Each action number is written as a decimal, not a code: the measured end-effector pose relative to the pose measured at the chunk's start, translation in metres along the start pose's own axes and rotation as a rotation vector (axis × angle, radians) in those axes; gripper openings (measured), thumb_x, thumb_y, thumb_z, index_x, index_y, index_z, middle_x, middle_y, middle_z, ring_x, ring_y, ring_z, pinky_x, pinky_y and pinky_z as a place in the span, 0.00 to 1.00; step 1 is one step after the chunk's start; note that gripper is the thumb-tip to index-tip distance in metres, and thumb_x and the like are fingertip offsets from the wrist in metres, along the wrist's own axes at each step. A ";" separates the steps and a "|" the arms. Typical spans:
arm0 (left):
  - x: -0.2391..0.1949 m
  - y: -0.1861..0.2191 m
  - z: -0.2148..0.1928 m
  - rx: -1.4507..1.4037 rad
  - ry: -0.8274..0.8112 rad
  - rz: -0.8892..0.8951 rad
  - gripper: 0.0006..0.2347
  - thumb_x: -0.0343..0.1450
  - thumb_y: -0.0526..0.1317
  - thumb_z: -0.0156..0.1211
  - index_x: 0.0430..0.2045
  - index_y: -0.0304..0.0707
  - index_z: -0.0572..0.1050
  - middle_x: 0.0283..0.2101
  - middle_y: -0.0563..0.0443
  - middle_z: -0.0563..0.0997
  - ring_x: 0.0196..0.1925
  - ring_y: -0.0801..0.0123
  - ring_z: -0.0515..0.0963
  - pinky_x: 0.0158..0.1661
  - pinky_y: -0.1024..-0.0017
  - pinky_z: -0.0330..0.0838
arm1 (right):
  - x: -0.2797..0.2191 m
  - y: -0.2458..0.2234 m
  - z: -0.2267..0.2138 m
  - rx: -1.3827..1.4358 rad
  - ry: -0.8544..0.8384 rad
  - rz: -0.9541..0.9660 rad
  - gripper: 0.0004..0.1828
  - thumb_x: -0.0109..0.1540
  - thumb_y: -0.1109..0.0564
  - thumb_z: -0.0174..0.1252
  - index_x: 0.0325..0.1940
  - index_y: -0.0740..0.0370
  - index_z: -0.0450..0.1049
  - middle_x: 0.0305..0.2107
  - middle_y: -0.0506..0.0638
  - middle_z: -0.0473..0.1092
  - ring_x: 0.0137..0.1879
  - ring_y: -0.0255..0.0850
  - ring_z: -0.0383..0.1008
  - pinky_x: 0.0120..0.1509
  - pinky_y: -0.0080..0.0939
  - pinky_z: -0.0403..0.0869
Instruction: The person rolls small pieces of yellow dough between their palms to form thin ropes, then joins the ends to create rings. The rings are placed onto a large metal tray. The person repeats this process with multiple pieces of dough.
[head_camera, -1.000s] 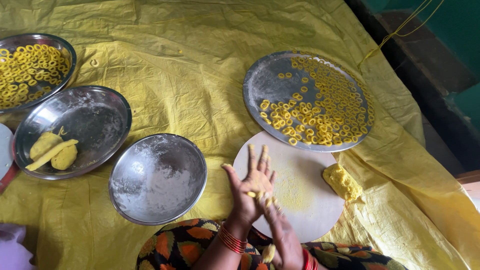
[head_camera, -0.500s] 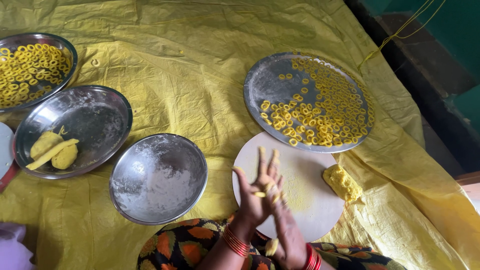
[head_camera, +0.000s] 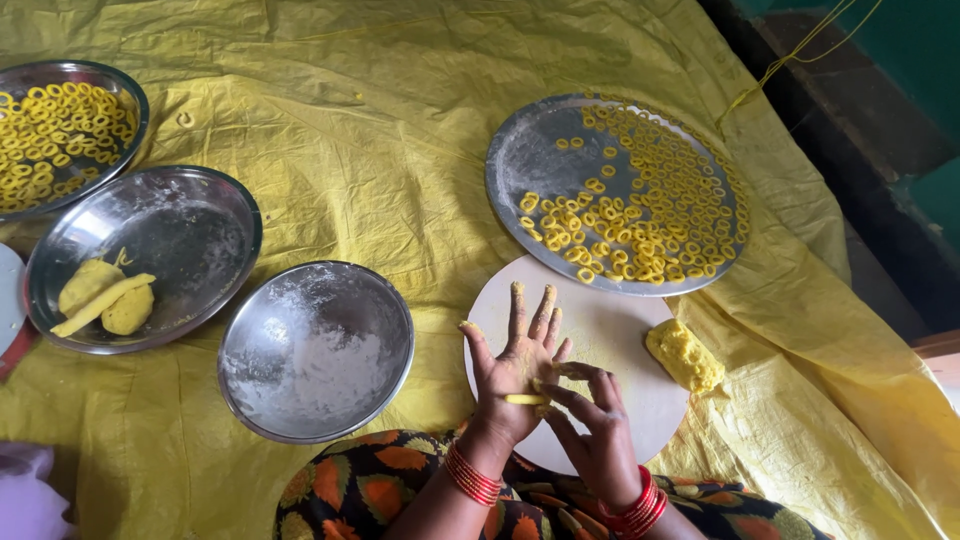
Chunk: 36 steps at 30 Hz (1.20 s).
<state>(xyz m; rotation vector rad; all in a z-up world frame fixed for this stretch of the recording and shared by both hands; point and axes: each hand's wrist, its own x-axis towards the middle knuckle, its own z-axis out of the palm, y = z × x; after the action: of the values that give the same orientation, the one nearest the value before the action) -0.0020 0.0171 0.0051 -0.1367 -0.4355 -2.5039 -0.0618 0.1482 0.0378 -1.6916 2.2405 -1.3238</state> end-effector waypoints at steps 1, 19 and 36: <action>0.000 0.000 0.002 0.030 -0.015 0.001 0.44 0.66 0.79 0.23 0.77 0.65 0.35 0.82 0.45 0.35 0.82 0.57 0.28 0.73 0.51 0.19 | 0.001 -0.001 0.000 0.007 0.005 0.002 0.20 0.51 0.63 0.69 0.48 0.57 0.81 0.53 0.58 0.72 0.58 0.55 0.72 0.60 0.51 0.72; -0.003 0.012 -0.013 0.809 0.147 -0.343 0.19 0.67 0.34 0.70 0.53 0.30 0.77 0.36 0.46 0.85 0.38 0.73 0.82 0.41 0.75 0.75 | 0.018 0.025 -0.037 -0.252 0.078 -0.054 0.16 0.49 0.60 0.71 0.41 0.57 0.81 0.50 0.54 0.73 0.59 0.55 0.70 0.61 0.53 0.70; 0.000 0.013 -0.009 0.808 0.339 -0.303 0.11 0.72 0.38 0.60 0.47 0.33 0.80 0.40 0.48 0.87 0.42 0.70 0.84 0.46 0.74 0.77 | 0.018 0.098 -0.090 -0.091 0.147 0.158 0.14 0.59 0.61 0.66 0.49 0.60 0.81 0.48 0.53 0.78 0.55 0.43 0.79 0.61 0.42 0.76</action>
<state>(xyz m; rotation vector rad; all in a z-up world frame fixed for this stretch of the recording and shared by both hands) 0.0055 0.0039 -0.0001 0.6987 -1.3407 -2.3516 -0.1891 0.1916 0.0403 -1.4489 2.4924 -1.3708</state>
